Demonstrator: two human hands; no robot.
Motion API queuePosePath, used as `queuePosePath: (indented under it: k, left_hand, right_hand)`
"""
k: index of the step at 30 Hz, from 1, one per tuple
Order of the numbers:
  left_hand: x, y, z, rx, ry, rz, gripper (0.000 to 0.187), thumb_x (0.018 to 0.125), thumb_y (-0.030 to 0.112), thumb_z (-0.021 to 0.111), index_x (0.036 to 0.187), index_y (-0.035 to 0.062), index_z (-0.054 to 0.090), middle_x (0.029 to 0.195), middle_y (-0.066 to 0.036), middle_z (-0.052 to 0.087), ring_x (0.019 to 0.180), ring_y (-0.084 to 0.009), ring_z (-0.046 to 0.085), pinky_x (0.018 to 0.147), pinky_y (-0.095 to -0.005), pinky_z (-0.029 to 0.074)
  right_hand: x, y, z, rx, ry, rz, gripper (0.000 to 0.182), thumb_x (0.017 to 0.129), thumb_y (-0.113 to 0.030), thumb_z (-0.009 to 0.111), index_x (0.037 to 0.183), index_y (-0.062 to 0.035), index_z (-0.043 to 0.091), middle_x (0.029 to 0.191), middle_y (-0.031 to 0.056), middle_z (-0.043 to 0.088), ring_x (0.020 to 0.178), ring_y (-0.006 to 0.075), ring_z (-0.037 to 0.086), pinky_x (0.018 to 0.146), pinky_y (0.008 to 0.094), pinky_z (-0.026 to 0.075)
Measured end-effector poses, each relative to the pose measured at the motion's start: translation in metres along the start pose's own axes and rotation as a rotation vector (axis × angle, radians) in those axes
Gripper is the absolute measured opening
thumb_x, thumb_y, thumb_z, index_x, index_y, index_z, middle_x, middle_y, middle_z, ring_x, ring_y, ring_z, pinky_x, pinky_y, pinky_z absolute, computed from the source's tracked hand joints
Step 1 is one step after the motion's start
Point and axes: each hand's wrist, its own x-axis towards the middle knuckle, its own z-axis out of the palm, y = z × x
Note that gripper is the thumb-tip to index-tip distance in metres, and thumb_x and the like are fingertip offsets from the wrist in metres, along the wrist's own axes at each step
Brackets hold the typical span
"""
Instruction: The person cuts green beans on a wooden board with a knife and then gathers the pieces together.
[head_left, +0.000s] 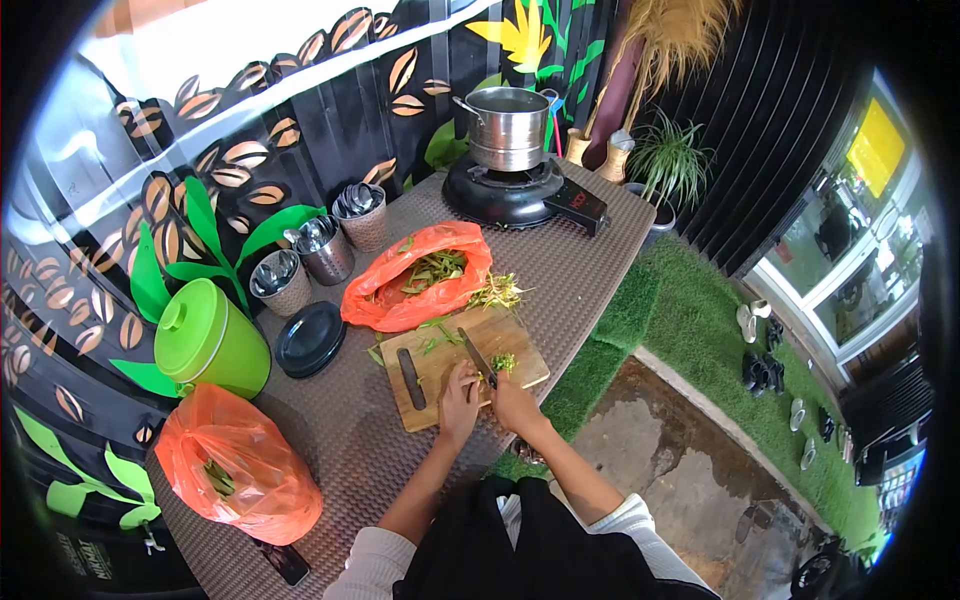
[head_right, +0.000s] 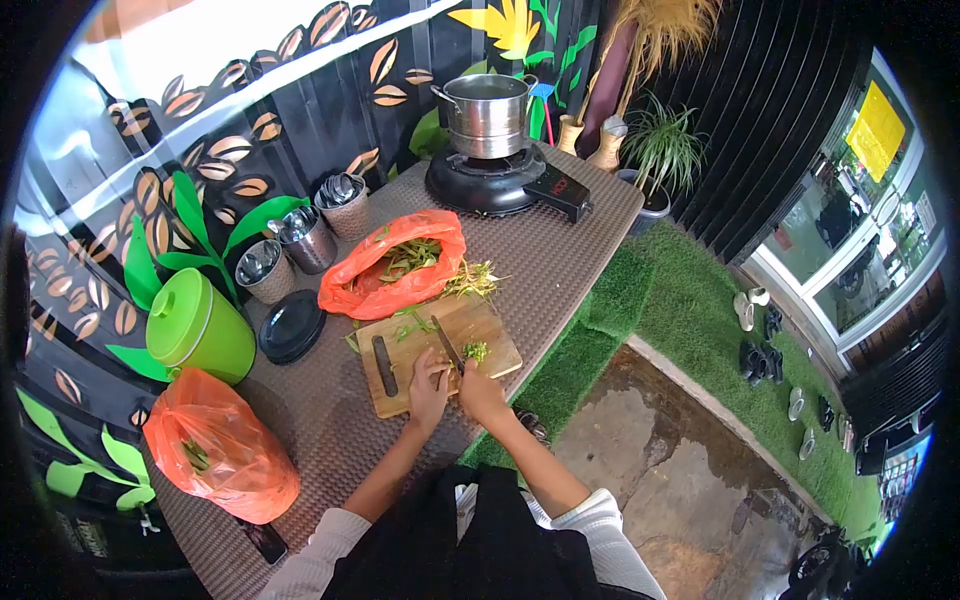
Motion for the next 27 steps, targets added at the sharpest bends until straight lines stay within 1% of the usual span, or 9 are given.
queuePosePath:
  k: [3, 6, 8, 14, 18, 20, 24, 26, 27]
  left_hand:
    - [-0.003, -0.007, 0.004, 0.037, 0.028, 0.066, 0.054, 0.084, 0.002, 0.061, 0.13, 0.003, 0.034, 0.103, -0.015, 0.06, 0.091, -0.0266, 0.063, 0.079, -0.0373, 0.05]
    - [-0.004, -0.007, 0.004, 0.053, 0.066, 0.172, 0.054, 0.084, 0.003, 0.061, 0.129, 0.0024, 0.033, 0.104, -0.015, 0.06, 0.09, -0.027, 0.063, 0.078, -0.0374, 0.05]
    - [-0.002, -0.001, 0.002, 0.015, 0.067, 0.056, 0.054, 0.081, 0.001, 0.064, 0.127, 0.0027, 0.035, 0.101, -0.015, 0.06, 0.088, -0.0261, 0.064, 0.077, -0.0368, 0.05]
    - [0.008, 0.015, -0.003, -0.065, 0.097, -0.088, 0.057, 0.075, -0.005, 0.065, 0.125, 0.0042, 0.038, 0.093, -0.013, 0.059, 0.084, -0.021, 0.064, 0.075, -0.0332, 0.05]
    - [0.009, 0.015, -0.005, -0.109, 0.08, -0.101, 0.058, 0.075, -0.006, 0.065, 0.124, 0.0048, 0.038, 0.092, -0.012, 0.059, 0.084, -0.0199, 0.064, 0.074, -0.0318, 0.05]
    - [0.009, 0.015, -0.005, -0.104, 0.085, -0.098, 0.057, 0.075, -0.005, 0.065, 0.124, 0.0048, 0.038, 0.091, -0.012, 0.059, 0.083, -0.0196, 0.064, 0.075, -0.031, 0.05]
    - [0.01, 0.017, -0.006, -0.109, 0.062, -0.133, 0.056, 0.076, -0.004, 0.065, 0.124, 0.0044, 0.038, 0.092, -0.011, 0.06, 0.083, -0.0199, 0.064, 0.075, -0.0308, 0.05]
    - [0.01, 0.018, -0.006, -0.072, 0.031, -0.118, 0.054, 0.078, -0.002, 0.064, 0.124, 0.0049, 0.038, 0.092, -0.011, 0.062, 0.084, -0.02, 0.065, 0.076, -0.0311, 0.05]
    - [0.009, 0.017, -0.005, -0.072, 0.028, -0.115, 0.054, 0.078, -0.002, 0.064, 0.124, 0.0049, 0.038, 0.092, -0.011, 0.062, 0.084, -0.02, 0.065, 0.076, -0.0311, 0.05]
  right_hand:
    - [-0.008, -0.006, 0.011, -0.006, 0.021, 0.005, 0.031, 0.089, -0.02, 0.047, 0.108, 0.0027, 0.039, 0.082, 0.028, 0.064, 0.081, 0.0434, 0.064, 0.071, 0.0525, 0.05]
    - [-0.015, -0.019, 0.014, -0.015, 0.051, 0.085, 0.032, 0.089, -0.02, 0.048, 0.109, 0.0021, 0.039, 0.079, 0.027, 0.064, 0.079, 0.0424, 0.064, 0.07, 0.0523, 0.051]
    - [-0.013, -0.019, 0.014, -0.002, 0.082, 0.066, 0.033, 0.089, -0.018, 0.049, 0.108, 0.0053, 0.037, 0.077, 0.0287, 0.062, 0.076, 0.0467, 0.062, 0.068, 0.0525, 0.05]
    - [0.007, -0.002, 0.013, 0.027, 0.021, 0.052, 0.031, 0.089, -0.019, 0.048, 0.108, 0.0037, 0.038, 0.081, 0.0299, 0.062, 0.078, 0.0472, 0.061, 0.069, 0.0528, 0.05]
    - [-0.008, 0.001, 0.014, -0.029, 0.006, 0.002, 0.03, 0.09, -0.019, 0.046, 0.11, 0.0009, 0.037, 0.085, 0.0286, 0.063, 0.08, 0.0434, 0.064, 0.071, 0.0522, 0.051]
    - [-0.016, -0.01, 0.015, -0.043, 0.009, 0.101, 0.029, 0.089, -0.018, 0.047, 0.109, 0.0012, 0.037, 0.085, 0.028, 0.064, 0.082, 0.0427, 0.064, 0.071, 0.0519, 0.051]
    - [-0.009, -0.012, 0.021, 0.009, 0.044, 0.111, 0.026, 0.089, -0.017, 0.047, 0.104, 0.0023, 0.038, 0.081, 0.03, 0.062, 0.077, 0.0457, 0.062, 0.068, 0.0529, 0.049]
    - [0.001, -0.002, 0.018, -0.031, 0.056, -0.018, 0.027, 0.089, -0.018, 0.047, 0.105, 0.0024, 0.038, 0.08, 0.0296, 0.062, 0.076, 0.0459, 0.062, 0.067, 0.053, 0.049]
    - [0.004, 0.003, 0.013, -0.03, 0.06, -0.017, 0.027, 0.089, -0.018, 0.047, 0.105, 0.0024, 0.038, 0.08, 0.0296, 0.062, 0.076, 0.0459, 0.062, 0.067, 0.053, 0.049]
